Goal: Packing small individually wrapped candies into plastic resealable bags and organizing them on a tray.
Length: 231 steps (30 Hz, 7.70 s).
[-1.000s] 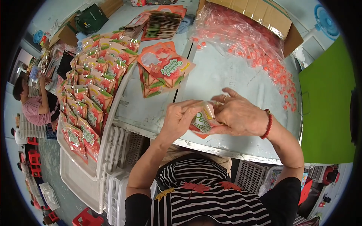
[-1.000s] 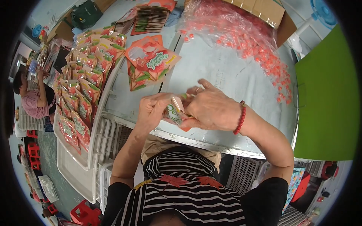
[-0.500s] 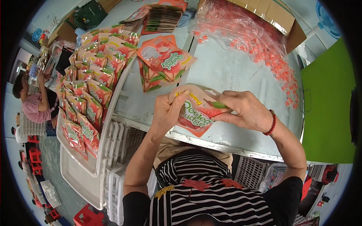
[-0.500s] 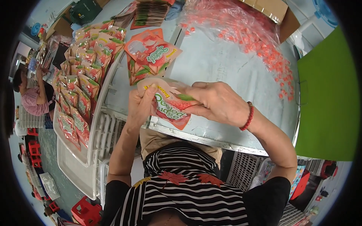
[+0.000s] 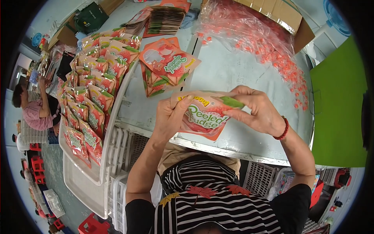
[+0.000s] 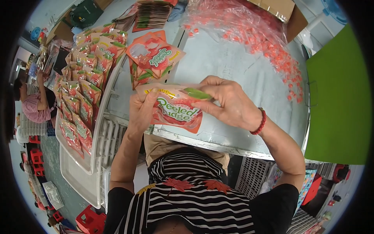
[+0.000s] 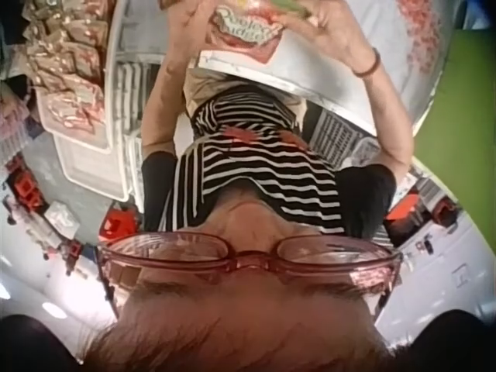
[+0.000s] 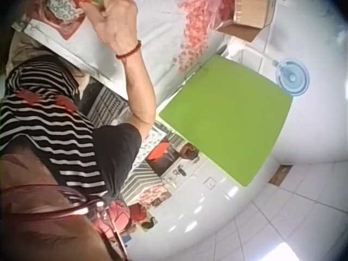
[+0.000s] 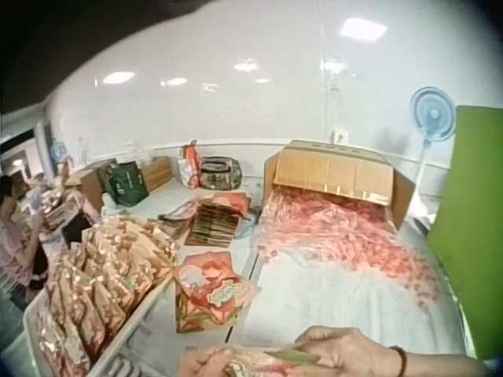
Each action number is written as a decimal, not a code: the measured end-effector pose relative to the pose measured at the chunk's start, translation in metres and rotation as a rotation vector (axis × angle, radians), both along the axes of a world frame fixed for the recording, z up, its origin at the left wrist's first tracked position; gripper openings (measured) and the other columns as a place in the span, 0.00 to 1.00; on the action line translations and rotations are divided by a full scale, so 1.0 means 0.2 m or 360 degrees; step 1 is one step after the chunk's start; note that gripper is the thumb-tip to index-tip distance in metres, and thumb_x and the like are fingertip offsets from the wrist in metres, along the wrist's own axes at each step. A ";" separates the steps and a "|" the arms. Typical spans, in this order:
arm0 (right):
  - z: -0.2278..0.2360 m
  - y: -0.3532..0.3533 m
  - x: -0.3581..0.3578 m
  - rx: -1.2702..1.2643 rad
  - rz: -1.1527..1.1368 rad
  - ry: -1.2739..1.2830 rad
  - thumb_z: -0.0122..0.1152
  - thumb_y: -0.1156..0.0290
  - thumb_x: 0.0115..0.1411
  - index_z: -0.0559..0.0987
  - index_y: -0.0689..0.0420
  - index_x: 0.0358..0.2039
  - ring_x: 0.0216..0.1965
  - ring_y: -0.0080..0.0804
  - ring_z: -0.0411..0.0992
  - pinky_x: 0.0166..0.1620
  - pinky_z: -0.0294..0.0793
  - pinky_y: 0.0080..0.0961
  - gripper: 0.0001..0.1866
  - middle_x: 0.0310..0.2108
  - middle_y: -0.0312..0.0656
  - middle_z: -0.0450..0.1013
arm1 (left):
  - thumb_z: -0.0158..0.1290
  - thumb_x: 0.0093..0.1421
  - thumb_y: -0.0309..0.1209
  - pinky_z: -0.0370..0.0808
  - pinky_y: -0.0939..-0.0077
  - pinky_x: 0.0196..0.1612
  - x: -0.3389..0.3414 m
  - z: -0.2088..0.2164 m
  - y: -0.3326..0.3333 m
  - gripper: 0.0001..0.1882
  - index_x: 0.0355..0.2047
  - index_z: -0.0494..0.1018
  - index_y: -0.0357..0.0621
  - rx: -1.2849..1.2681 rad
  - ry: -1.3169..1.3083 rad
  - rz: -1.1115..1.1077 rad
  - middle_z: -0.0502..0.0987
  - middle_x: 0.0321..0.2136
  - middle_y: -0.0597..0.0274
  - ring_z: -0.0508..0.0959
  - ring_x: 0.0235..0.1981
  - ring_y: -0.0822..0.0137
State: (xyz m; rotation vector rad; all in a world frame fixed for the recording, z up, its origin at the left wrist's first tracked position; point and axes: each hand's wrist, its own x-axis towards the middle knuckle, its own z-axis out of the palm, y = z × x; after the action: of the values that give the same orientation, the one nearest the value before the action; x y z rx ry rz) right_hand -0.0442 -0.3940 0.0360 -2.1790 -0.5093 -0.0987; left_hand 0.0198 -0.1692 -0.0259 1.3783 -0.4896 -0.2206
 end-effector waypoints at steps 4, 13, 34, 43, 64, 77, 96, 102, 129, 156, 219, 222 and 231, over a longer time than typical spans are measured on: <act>-0.01 -0.01 0.00 -0.0171 -0.0224 0.0100 0.64 0.73 0.54 0.76 0.61 0.39 0.29 0.32 0.75 0.33 0.74 0.26 0.12 0.27 0.43 0.74 | 0.49 0.63 0.30 0.72 0.86 0.30 -0.02 0.03 0.01 0.12 0.38 0.77 0.31 -0.0146 0.0273 -0.0109 0.79 0.26 0.66 0.74 0.27 0.82; 0.02 0.02 0.01 0.0143 -0.0211 0.0546 0.66 0.73 0.53 0.75 0.61 0.36 0.28 0.28 0.75 0.32 0.74 0.23 0.12 0.24 0.42 0.75 | 0.52 0.60 0.27 0.70 0.90 0.20 -0.03 -0.08 0.00 0.10 0.39 0.78 0.36 -0.0335 0.0348 -0.0044 0.79 0.28 0.68 0.75 0.26 0.83; 0.02 0.09 0.07 -0.0262 -0.0183 0.0603 0.69 0.67 0.48 0.77 0.65 0.29 0.24 0.36 0.73 0.29 0.70 0.29 0.14 0.24 0.50 0.73 | 0.52 0.60 0.27 0.73 0.85 0.31 0.02 -0.05 0.16 0.09 0.38 0.78 0.35 0.0065 0.0338 -0.0099 0.79 0.28 0.63 0.74 0.29 0.82; 0.07 0.32 0.09 -0.0482 0.0108 0.0205 0.64 0.73 0.52 0.77 0.66 0.27 0.18 0.36 0.72 0.22 0.68 0.29 0.08 0.18 0.46 0.68 | 0.54 0.58 0.31 0.73 0.78 0.34 -0.02 -0.01 0.22 0.11 0.37 0.78 0.37 0.0280 -0.0180 -0.0139 0.80 0.28 0.58 0.75 0.28 0.76; -0.17 1.74 0.46 0.0658 0.0971 0.0701 0.55 0.70 0.62 0.75 0.66 0.42 0.25 0.21 0.74 0.26 0.73 0.19 0.13 0.29 0.39 0.77 | 0.53 0.60 0.31 0.70 0.73 0.44 -0.21 0.06 1.55 0.19 0.50 0.66 0.36 0.0273 -0.0706 0.2180 0.72 0.43 0.53 0.72 0.45 0.66; -0.57 2.14 0.53 -0.0286 0.0688 -0.0193 0.63 0.58 0.51 0.76 0.65 0.31 0.29 0.55 0.74 0.34 0.71 0.45 0.20 0.23 0.56 0.73 | 0.42 0.63 0.36 0.53 0.38 0.58 -0.27 -0.72 1.92 0.22 0.58 0.60 0.63 0.2116 -0.0099 0.1754 0.49 0.61 0.37 0.51 0.61 0.34; -0.84 1.18 0.08 -0.0195 0.0531 0.0362 0.57 0.65 0.57 0.75 0.54 0.39 0.27 0.48 0.74 0.32 0.73 0.39 0.11 0.23 0.48 0.75 | 0.38 0.65 0.36 0.58 0.38 0.55 0.02 -0.72 1.75 0.20 0.58 0.58 0.57 0.2317 0.0265 0.1943 0.52 0.60 0.38 0.56 0.57 0.37; -0.72 1.17 0.13 -0.0104 0.0490 0.0267 0.57 0.66 0.57 0.75 0.55 0.39 0.28 0.48 0.74 0.32 0.73 0.38 0.11 0.24 0.48 0.76 | 0.38 0.66 0.42 0.52 0.39 0.58 0.04 -0.72 1.65 0.23 0.61 0.54 0.61 0.2241 0.0276 0.1797 0.51 0.60 0.37 0.53 0.59 0.36; -0.95 0.49 -0.20 0.0790 -0.0234 0.0700 0.57 0.72 0.59 0.75 0.60 0.40 0.15 0.24 0.64 0.22 0.65 0.23 0.09 0.14 0.42 0.66 | 0.61 0.45 0.32 0.75 0.62 0.37 0.67 -0.55 -0.15 0.18 0.36 0.72 0.38 0.1667 -0.1511 0.0553 0.73 0.29 0.54 0.75 0.36 0.53; -0.69 0.28 0.02 0.0286 -0.1027 -0.0118 0.54 0.71 0.61 0.72 0.64 0.26 0.17 0.32 0.71 0.23 0.69 0.26 0.10 0.17 0.44 0.71 | 0.53 0.57 0.27 0.73 0.68 0.22 0.01 -0.26 -0.21 0.07 0.34 0.67 0.44 0.1326 -0.1002 0.0455 0.74 0.18 0.55 0.78 0.20 0.56; -0.69 -0.55 0.06 0.1475 -0.0268 0.1021 0.53 0.66 0.62 0.76 0.60 0.45 0.38 0.26 0.73 0.44 0.72 0.23 0.14 0.39 0.39 0.75 | 0.65 0.43 0.34 0.66 0.57 0.48 -0.02 -0.43 -0.39 0.35 0.51 0.63 0.43 0.1577 -0.1089 -0.0060 0.73 0.40 0.54 0.72 0.43 0.50; -0.80 -0.89 0.30 -0.0023 -0.1381 0.0017 0.57 0.64 0.57 0.77 0.61 0.41 0.35 0.37 0.74 0.42 0.72 0.28 0.15 0.37 0.46 0.76 | 0.66 0.42 0.32 0.67 0.58 0.47 0.02 -0.38 -0.30 0.40 0.54 0.60 0.40 0.1428 -0.0928 -0.0050 0.71 0.43 0.52 0.72 0.42 0.48; -0.89 -1.43 0.69 -0.0988 -0.1923 0.0260 0.52 0.42 0.55 0.65 0.45 0.59 0.62 0.61 0.48 0.56 0.55 0.61 0.35 0.64 0.48 0.51 | 0.65 0.38 0.24 0.71 0.60 0.45 -0.06 -0.23 -0.20 0.46 0.58 0.55 0.36 0.1369 -0.1121 0.0370 0.71 0.43 0.46 0.74 0.42 0.48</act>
State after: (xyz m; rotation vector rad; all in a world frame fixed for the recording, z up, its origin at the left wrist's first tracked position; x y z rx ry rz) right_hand 0.0940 -0.6806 -0.1422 -2.7544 1.0513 -0.4460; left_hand 0.0084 -0.2091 -0.0714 2.3538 -0.8595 0.3050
